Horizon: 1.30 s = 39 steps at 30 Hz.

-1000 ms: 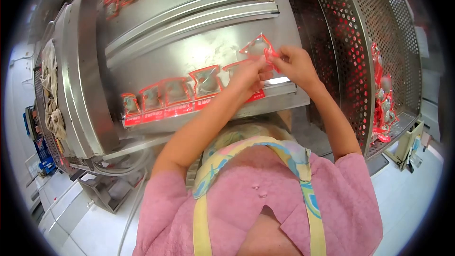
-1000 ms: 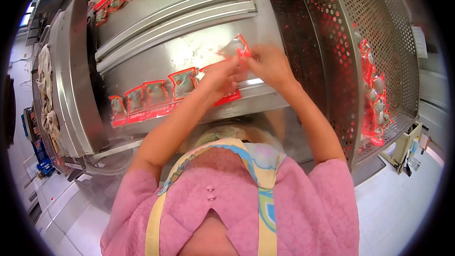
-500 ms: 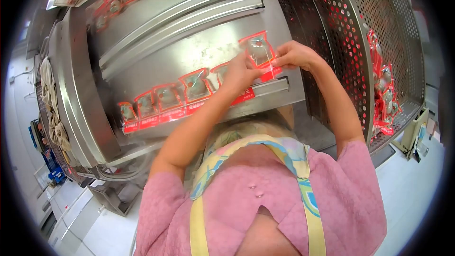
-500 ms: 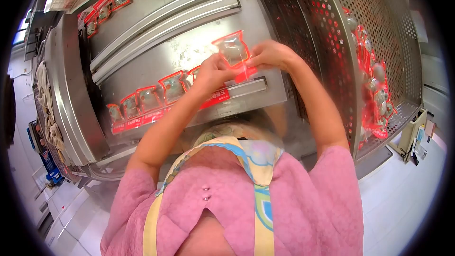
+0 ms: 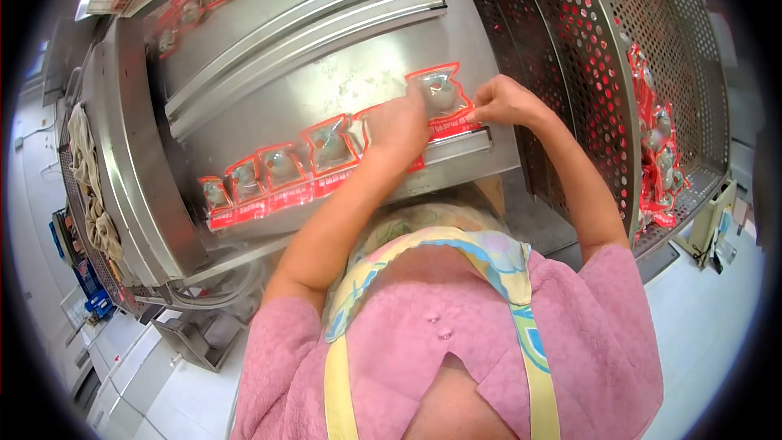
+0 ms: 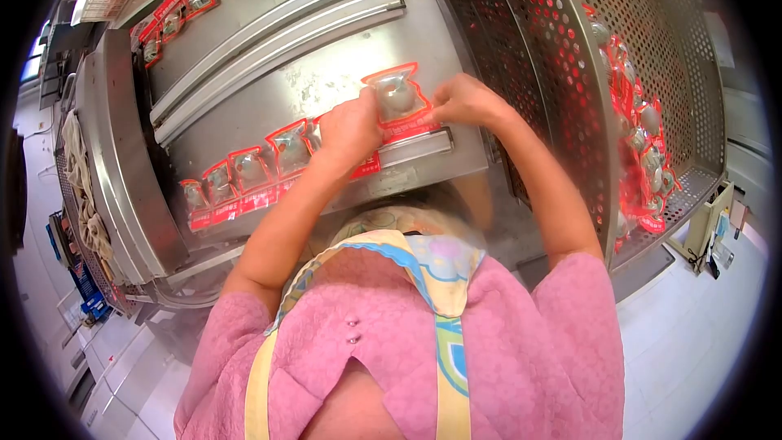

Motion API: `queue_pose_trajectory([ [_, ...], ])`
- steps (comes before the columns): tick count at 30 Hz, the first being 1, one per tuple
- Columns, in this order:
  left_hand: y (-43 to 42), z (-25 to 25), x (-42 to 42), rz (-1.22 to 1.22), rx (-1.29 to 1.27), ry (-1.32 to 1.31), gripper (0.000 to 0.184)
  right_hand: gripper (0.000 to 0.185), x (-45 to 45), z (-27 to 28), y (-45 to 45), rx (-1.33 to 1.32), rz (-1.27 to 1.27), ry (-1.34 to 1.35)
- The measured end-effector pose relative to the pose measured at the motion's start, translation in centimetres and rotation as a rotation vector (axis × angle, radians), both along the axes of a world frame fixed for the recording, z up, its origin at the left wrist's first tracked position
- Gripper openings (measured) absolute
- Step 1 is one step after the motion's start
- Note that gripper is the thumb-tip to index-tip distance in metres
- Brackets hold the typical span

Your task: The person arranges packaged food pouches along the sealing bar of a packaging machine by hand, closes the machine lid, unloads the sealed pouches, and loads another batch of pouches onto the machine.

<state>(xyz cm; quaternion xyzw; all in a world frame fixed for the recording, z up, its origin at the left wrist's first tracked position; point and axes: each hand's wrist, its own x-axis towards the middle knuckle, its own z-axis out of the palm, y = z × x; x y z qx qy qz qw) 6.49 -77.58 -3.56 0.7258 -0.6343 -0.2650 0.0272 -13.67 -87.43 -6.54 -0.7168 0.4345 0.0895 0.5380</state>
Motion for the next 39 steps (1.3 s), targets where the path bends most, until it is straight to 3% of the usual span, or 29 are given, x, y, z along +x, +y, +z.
queue_pose_trajectory([
  [3,0.6,0.1,0.3,-0.026,-0.066,0.017,0.036,0.03,0.5,0.1,0.0,0.041,-0.087,0.023],
  [6,1.0,-0.5,0.5,-0.022,-0.073,0.002,0.037,0.03,1.3,0.9,0.6,-0.202,0.074,0.102],
  [12,1.0,-0.1,1.0,-0.015,-0.068,0.074,0.032,0.031,0.5,1.1,-0.6,0.091,0.05,0.056],
  [15,1.0,0.1,0.8,0.045,-0.09,0.081,0.03,0.032,0.5,-0.1,-0.2,0.215,-0.172,-0.001],
  [18,1.1,-0.2,0.2,0.077,-0.096,0.066,0.031,0.029,0.6,-0.9,0.6,-0.115,-0.055,0.019],
  [21,0.6,-0.9,0.2,0.057,-0.065,0.076,0.032,0.027,0.8,0.1,0.3,-0.18,0.105,0.039],
  [25,0.2,-0.1,0.5,0.043,0.095,0.112,0.043,0.03,-0.1,-0.9,-1.2,0.069,0.13,0.07],
  [28,0.6,0.1,0.1,0.072,0.101,0.097,0.048,0.033,-0.1,-0.7,-0.7,0.066,0.062,0.036],
  [32,3.2,2.5,-1.2,0.007,-0.355,0.145,0.041,0.031,-0.4,-1.0,0.0,0.16,-0.157,-0.059],
  [35,4.1,2.5,-1.7,-0.198,-0.369,0.257,0.033,0.026,-0.3,-1.6,1.0,-0.01,-0.126,-0.078],
  [39,5.0,-0.2,-1.8,-0.4,-0.377,0.24,0.024,0.025,-0.4,-1.8,1.1,-0.04,-0.133,-0.089],
])
